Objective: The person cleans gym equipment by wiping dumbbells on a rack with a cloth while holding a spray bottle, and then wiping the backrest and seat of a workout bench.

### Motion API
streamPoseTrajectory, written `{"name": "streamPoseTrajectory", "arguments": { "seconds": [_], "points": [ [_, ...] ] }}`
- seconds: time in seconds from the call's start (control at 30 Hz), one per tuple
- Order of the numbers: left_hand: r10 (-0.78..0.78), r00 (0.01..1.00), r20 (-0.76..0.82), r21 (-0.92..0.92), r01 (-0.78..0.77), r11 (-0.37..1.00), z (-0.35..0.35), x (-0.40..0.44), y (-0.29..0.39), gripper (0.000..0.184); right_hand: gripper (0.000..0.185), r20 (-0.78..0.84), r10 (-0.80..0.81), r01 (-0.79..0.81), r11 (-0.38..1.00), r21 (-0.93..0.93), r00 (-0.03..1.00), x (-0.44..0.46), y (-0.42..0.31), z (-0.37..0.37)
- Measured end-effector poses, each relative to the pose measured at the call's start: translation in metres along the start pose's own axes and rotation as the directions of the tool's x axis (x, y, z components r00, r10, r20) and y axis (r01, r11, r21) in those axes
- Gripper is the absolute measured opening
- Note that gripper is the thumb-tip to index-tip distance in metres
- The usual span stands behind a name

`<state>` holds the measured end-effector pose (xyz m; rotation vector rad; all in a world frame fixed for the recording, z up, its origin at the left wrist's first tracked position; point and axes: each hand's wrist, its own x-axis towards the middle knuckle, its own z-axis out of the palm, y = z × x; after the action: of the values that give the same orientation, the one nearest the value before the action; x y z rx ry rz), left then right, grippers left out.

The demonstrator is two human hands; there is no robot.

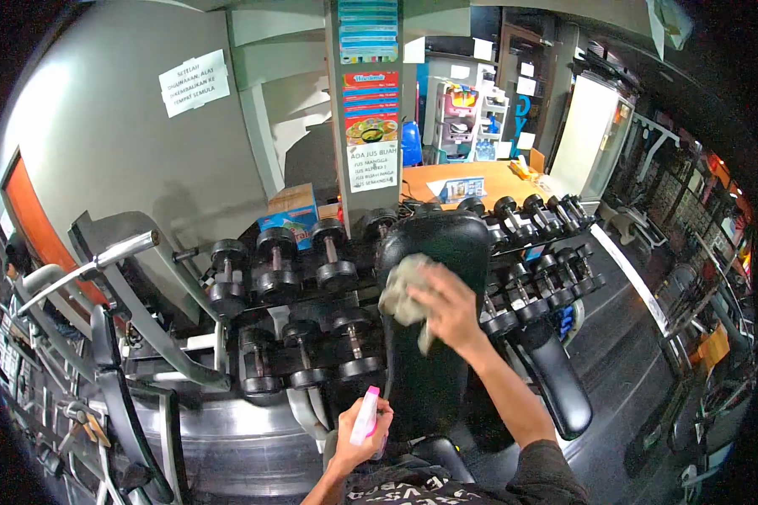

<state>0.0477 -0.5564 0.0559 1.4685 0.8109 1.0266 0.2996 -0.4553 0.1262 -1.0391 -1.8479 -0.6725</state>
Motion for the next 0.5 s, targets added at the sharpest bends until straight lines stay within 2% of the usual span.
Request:
{"name": "streamPoseTrajectory", "arguments": {
  "seconds": [0.03,0.07,0.13,0.2,0.27,0.33,0.47,0.5],
  "points": [
    [-0.007,1.000,0.002,-0.033,0.007,0.999,0.001,0.001,-0.003,0.007,0.040,-0.098,0.061,-0.059,0.998,0.019,0.993,0.021,0.006,-0.005],
    [-0.007,1.000,0.010,-0.034,0.008,0.999,0.002,0.002,-0.004,0.007,0.041,-0.117,0.140,-0.149,0.986,-0.080,0.983,0.036,0.011,-0.006],
    [-0.003,0.999,0.050,-0.047,0.005,0.999,0.003,0.003,-0.004,0.010,0.042,-0.059,0.284,-0.288,0.955,-0.074,0.957,0.050,0.021,0.005],
    [0.007,0.998,0.064,-0.040,-0.004,0.999,0.005,0.005,-0.002,0.010,0.043,-0.070,0.203,-0.214,0.942,-0.256,0.977,0.031,0.027,0.027],
    [0.018,0.997,0.076,-0.031,-0.015,0.999,0.005,0.007,0.003,0.009,0.041,-0.095,0.229,-0.245,0.944,-0.223,0.969,0.012,0.012,0.029],
    [0.072,0.996,0.059,0.060,-0.075,0.995,0.005,0.008,0.009,0.007,0.040,-0.053,0.312,-0.316,0.928,-0.199,0.949,-0.023,0.004,0.036],
    [0.043,0.997,0.059,0.002,-0.043,0.999,0.002,0.007,0.002,0.007,0.041,0.038,0.420,-0.411,0.901,-0.140,0.907,-0.084,-0.027,0.032],
    [0.050,0.997,0.059,0.021,-0.051,0.998,0.001,0.007,0.002,0.007,0.041,0.070,0.497,-0.493,0.868,-0.065,0.865,-0.092,-0.035,0.027]
  ]
}}
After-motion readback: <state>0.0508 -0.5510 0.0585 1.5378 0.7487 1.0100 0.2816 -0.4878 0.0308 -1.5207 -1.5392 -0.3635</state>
